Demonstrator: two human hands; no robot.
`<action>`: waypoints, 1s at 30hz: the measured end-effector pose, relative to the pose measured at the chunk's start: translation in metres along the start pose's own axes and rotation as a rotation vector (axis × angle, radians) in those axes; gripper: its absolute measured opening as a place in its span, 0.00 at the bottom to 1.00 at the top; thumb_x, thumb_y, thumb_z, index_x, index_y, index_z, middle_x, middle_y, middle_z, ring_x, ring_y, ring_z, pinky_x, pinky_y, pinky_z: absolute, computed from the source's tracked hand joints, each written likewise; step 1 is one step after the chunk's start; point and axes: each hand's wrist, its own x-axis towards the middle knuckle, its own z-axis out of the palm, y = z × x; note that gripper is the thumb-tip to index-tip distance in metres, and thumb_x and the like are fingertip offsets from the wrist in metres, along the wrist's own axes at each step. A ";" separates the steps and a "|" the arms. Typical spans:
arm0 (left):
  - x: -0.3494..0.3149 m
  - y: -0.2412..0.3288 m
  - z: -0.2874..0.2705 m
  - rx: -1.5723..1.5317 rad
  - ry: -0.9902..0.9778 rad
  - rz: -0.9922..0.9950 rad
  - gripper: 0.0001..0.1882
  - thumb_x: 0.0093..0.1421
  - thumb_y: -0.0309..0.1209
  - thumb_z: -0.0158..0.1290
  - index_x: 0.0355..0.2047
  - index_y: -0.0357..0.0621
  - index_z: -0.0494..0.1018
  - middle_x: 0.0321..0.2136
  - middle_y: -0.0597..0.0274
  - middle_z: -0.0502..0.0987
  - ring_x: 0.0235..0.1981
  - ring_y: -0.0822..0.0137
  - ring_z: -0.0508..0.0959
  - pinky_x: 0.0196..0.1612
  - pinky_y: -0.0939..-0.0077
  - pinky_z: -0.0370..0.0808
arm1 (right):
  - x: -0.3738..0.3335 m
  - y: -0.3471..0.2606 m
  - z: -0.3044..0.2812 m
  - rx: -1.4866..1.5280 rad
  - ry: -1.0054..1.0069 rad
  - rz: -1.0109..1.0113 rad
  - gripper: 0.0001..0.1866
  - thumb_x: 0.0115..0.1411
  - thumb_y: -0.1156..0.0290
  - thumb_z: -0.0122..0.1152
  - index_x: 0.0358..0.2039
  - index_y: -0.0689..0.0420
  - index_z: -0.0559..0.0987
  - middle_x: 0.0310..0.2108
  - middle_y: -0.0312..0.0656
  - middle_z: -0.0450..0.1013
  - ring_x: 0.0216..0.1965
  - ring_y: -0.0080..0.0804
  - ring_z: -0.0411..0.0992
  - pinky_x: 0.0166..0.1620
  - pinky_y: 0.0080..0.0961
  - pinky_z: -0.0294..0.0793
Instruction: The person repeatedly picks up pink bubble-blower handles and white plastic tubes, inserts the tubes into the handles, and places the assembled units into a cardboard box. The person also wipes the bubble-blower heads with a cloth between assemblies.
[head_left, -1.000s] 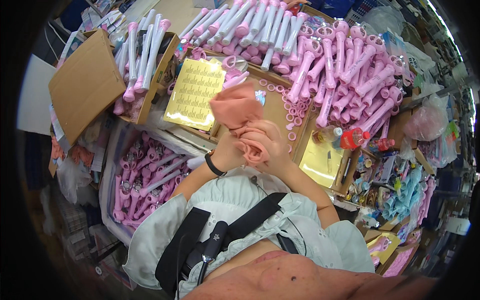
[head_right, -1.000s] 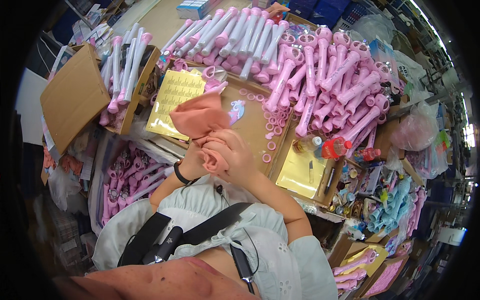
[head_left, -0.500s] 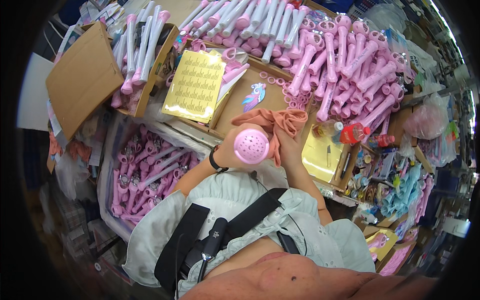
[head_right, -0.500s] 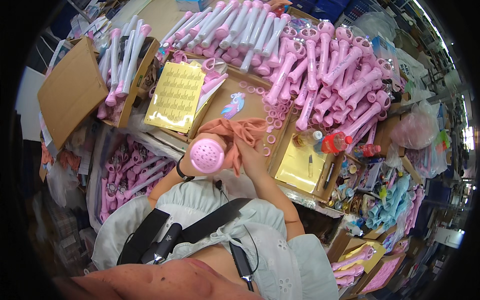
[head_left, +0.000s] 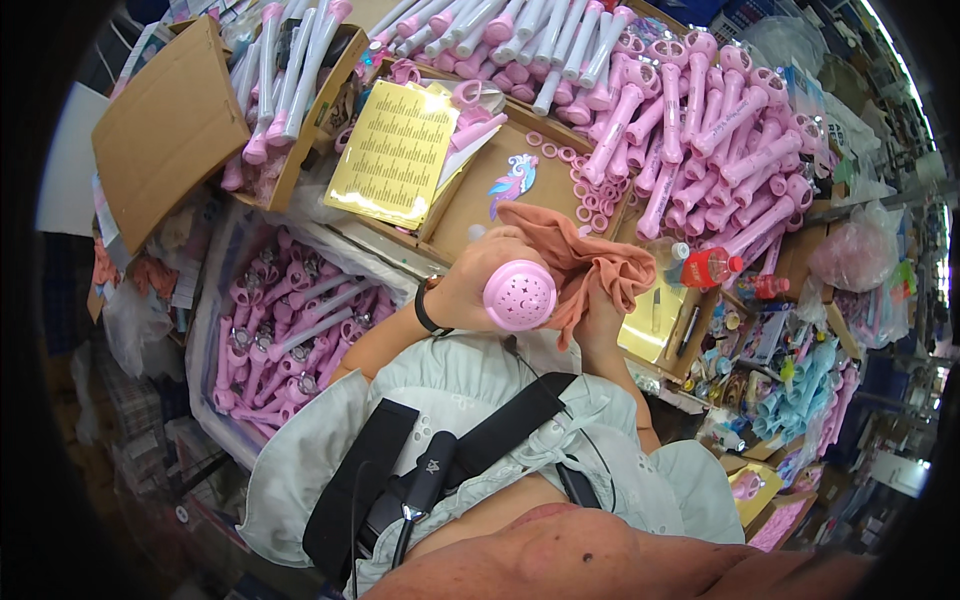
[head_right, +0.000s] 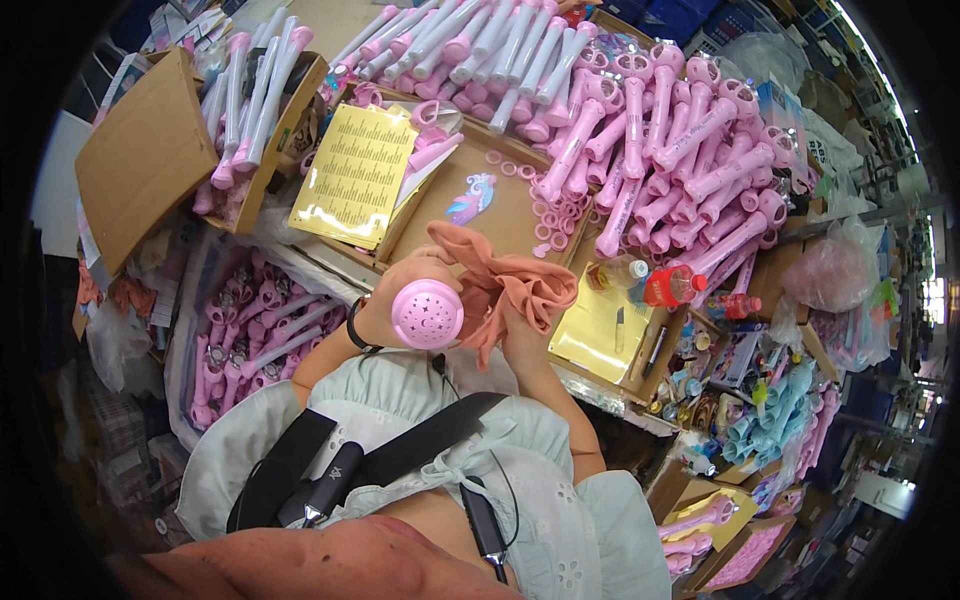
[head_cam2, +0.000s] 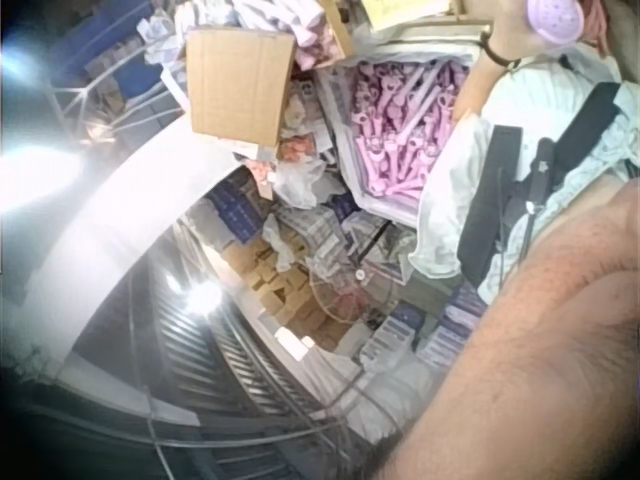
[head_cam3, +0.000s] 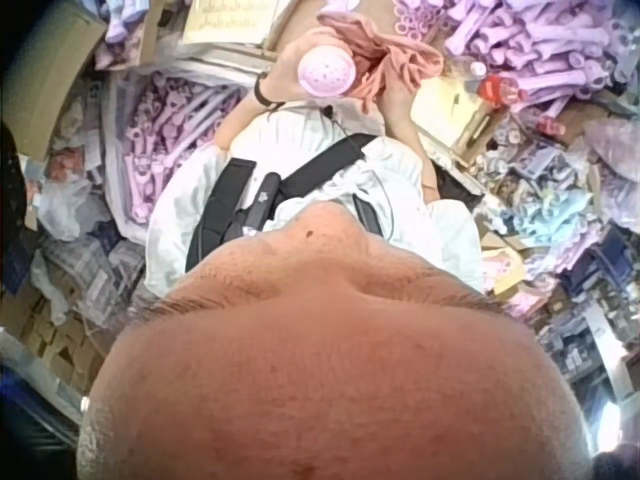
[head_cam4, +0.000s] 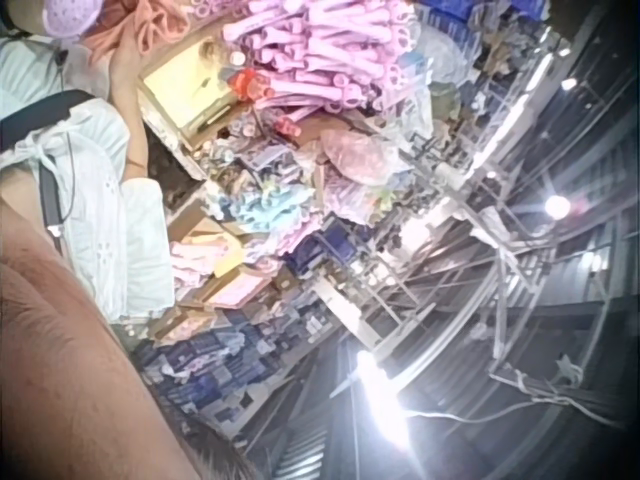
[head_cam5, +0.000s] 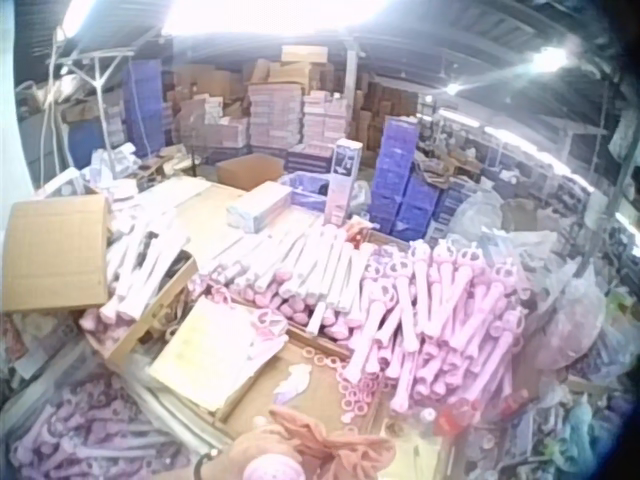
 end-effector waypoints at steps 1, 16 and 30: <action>0.000 0.001 -0.001 0.013 -0.011 -0.001 0.27 0.37 0.33 0.67 0.40 0.46 0.69 0.37 0.63 0.74 0.41 0.56 0.71 0.47 0.63 0.66 | -0.001 0.001 -0.001 0.013 0.005 -0.002 0.13 0.62 0.72 0.46 0.44 0.62 0.73 0.35 0.42 0.70 0.37 0.34 0.66 0.40 0.27 0.67; 0.002 0.008 0.009 0.293 -0.109 -0.268 0.31 0.40 0.33 0.64 0.45 0.39 0.65 0.34 0.52 0.74 0.37 0.49 0.73 0.41 0.63 0.69 | 0.015 -0.001 0.022 0.728 -0.227 -0.362 0.23 0.49 0.68 0.63 0.46 0.60 0.71 0.47 0.43 0.66 0.49 0.38 0.64 0.48 0.31 0.67; -0.029 -0.014 0.002 -0.550 -0.471 -1.023 0.18 0.52 0.32 0.56 0.41 0.41 0.66 0.23 0.62 0.74 0.22 0.71 0.76 0.24 0.76 0.71 | 0.060 -0.001 -0.005 0.359 -0.120 -0.338 0.17 0.46 0.72 0.67 0.36 0.61 0.72 0.36 0.41 0.72 0.37 0.26 0.71 0.40 0.21 0.71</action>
